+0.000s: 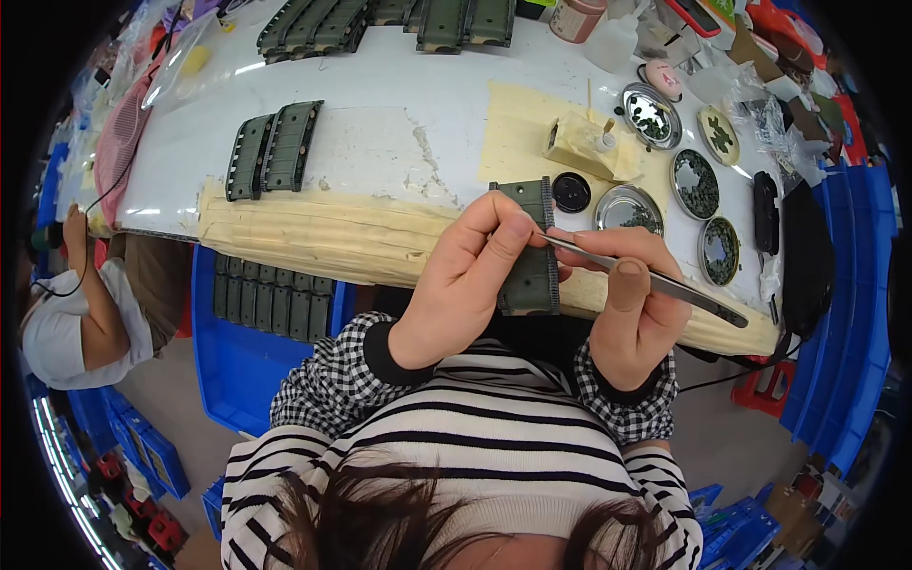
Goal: Assembling a toy tank by attaching small wheels and components to the chassis using a precision tool.
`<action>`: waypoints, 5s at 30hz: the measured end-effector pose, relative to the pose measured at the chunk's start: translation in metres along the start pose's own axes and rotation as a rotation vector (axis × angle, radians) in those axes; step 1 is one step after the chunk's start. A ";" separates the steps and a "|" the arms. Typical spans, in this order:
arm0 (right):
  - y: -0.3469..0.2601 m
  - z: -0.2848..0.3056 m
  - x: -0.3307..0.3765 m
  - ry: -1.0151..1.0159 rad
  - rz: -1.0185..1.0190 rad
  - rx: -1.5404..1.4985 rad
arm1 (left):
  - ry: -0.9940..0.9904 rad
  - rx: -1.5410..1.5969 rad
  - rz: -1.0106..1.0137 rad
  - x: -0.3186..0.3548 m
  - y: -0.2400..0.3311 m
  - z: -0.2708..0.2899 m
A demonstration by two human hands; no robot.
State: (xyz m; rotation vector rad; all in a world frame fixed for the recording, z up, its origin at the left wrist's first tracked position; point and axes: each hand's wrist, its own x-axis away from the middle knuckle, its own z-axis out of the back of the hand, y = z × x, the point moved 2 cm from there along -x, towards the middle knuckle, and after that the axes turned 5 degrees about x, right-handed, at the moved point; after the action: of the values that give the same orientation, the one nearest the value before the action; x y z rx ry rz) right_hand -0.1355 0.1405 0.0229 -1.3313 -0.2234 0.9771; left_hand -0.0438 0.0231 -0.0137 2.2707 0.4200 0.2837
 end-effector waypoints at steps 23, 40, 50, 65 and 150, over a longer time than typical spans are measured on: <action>0.007 -0.006 0.000 0.039 -0.005 -0.151 | 0.002 -0.065 -0.124 0.000 -0.005 0.006; 0.013 -0.007 -0.003 0.059 -0.004 -0.064 | 0.123 -0.223 -0.244 -0.002 -0.011 0.010; 0.019 -0.007 -0.004 0.041 -0.048 -0.249 | 0.132 -0.247 -0.182 -0.002 -0.008 0.011; 0.039 0.023 -0.011 0.177 -0.077 0.052 | 0.110 0.350 0.171 0.020 0.035 0.036; 0.003 -0.004 0.013 -0.127 0.313 0.244 | 0.323 0.423 0.212 -0.001 0.025 0.021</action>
State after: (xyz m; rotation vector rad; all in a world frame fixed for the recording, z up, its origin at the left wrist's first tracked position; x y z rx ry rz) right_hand -0.1267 0.1464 0.0139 -1.0995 0.0117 1.3107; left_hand -0.0320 -0.0073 -0.0092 2.6975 0.4352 0.7369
